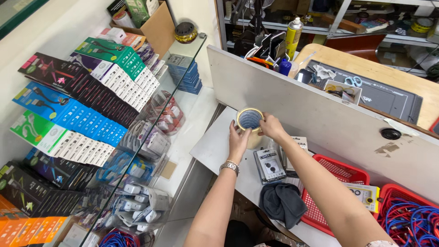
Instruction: The person wipes small product boxes with a dark cloth and stacks them on a counter. The person then moves the stacked boxes to a glass shelf and handles a roll of tape.
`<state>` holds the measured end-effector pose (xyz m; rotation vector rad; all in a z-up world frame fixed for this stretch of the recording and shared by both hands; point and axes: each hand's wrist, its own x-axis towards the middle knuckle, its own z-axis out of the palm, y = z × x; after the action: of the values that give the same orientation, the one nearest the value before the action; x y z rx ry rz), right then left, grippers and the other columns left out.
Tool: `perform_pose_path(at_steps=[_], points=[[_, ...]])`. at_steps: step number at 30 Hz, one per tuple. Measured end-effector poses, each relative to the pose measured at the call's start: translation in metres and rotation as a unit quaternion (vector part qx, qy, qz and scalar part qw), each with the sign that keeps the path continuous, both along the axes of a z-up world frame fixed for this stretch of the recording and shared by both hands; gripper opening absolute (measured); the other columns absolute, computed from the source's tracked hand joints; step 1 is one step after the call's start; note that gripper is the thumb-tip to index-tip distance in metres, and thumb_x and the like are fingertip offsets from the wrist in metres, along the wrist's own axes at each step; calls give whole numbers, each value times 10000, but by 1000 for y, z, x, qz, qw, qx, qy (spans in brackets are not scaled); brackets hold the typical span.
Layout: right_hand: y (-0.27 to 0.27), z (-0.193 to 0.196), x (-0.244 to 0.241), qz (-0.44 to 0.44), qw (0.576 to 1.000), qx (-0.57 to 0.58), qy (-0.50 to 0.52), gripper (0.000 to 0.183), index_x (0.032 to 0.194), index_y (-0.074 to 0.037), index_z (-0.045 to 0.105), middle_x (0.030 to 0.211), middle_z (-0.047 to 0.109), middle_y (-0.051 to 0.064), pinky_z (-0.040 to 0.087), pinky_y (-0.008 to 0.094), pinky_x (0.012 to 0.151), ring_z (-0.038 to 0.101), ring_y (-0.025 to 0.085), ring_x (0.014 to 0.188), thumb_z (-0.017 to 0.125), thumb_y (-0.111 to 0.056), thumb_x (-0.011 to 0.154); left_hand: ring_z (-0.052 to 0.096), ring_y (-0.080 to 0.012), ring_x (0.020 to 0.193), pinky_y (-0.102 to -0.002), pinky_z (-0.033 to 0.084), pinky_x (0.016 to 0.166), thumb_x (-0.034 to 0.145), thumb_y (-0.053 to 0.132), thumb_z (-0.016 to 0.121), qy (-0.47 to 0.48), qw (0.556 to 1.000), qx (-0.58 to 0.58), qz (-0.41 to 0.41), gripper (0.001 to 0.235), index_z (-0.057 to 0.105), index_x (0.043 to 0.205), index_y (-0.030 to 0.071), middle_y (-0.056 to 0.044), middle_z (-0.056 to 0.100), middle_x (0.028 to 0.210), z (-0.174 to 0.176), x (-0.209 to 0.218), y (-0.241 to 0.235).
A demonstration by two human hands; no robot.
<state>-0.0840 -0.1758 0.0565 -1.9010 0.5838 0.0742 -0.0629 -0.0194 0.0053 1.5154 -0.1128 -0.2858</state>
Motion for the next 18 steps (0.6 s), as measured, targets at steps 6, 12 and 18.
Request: perform_pose_path(at_steps=[6,12,18], points=[[51,-7,27,-53,996,36,-59,460,1380,57,529,1057,740,242,661,372,715,788,306,808,512,-66,938,625,-314,1287,-425,474,1070,971,264,621,-33,990,66,122,547,423,1405,-5,-202,606,1403,15,21,25],[111,-10,96,-83,979,71,-175,523,1423,27,466,1133,708,209,620,364,720,757,292,924,508,-61,909,540,-331,1329,-429,453,1083,969,218,588,-115,983,23,143,576,385,1484,57,-216,468,1495,24,79,69],[146,-47,162,-102,974,-12,-199,541,1422,45,497,1167,718,242,560,387,906,727,296,1039,562,-44,893,522,-363,1280,-424,439,1067,991,183,654,-108,973,105,177,644,371,1566,124,-239,389,1436,-3,149,90]])
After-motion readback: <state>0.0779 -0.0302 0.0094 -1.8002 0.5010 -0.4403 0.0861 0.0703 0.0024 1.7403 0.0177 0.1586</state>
